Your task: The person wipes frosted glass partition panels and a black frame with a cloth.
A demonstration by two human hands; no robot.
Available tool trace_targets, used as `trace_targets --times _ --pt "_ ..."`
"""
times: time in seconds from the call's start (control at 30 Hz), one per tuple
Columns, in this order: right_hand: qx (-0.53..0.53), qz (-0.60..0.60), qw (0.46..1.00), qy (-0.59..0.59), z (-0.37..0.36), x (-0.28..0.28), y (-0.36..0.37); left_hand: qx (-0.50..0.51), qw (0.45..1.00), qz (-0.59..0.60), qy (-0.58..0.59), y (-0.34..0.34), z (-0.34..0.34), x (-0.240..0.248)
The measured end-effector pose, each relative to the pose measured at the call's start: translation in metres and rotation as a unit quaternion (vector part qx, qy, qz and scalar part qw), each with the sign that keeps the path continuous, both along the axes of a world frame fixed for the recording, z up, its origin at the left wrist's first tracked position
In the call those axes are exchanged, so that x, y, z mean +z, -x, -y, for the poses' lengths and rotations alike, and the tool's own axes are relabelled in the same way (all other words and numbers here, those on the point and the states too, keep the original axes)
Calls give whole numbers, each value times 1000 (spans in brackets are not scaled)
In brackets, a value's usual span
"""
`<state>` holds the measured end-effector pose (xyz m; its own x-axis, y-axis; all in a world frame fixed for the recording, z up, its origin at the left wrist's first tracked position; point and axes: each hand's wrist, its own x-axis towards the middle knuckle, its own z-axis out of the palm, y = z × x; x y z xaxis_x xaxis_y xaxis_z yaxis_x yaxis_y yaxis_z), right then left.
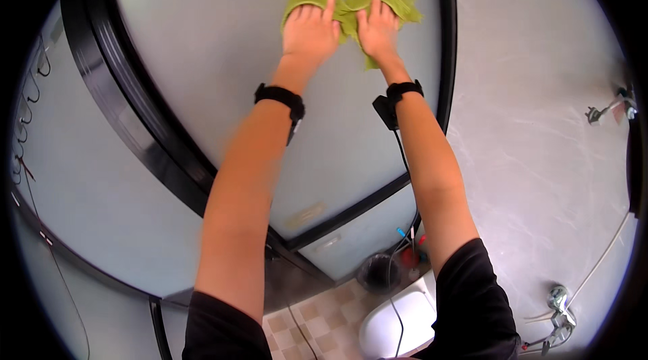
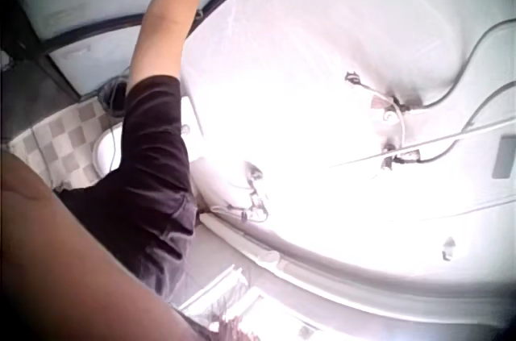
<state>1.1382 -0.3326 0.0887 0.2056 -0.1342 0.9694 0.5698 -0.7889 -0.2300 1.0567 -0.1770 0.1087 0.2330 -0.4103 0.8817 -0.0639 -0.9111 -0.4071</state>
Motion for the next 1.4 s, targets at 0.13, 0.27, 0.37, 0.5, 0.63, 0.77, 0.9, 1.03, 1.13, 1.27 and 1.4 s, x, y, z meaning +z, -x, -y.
trace_targets --times 0.13,0.27,0.37,0.5,0.63,0.77,0.9,1.03,1.13,1.27,1.4 --pt "-6 -39 999 -25 3 -56 0 -21 993 -115 -24 1 11 -35" --pt "33 -158 986 -32 0 -96 15 2 977 -200 -71 -7 2 -61" --pt "15 -170 985 2 -6 -133 19 -55 975 -204 -62 -6 -10 -83" --pt "-22 -143 989 -7 -14 -126 28 16 957 -289 -16 23 -14 -69" --pt "30 -89 995 24 -46 -33 41 45 983 -167 56 39 -38 -7" --pt "8 6 999 42 -89 32 57 45 994 -74 60 44 -69 20" --pt "45 -56 996 50 -118 -1 82 74 986 -50 139 54 -85 -35" --pt "50 -20 997 63 -133 -53 69 41 991 72 104 47 -94 -83" --pt "50 -31 996 73 -130 -117 62 47 992 84 85 42 -97 -116" --pt "76 -106 987 95 -116 -174 65 61 989 -107 87 52 -88 -189" --pt "5 -161 969 188 -78 -269 74 22 950 -292 112 68 -59 -271"
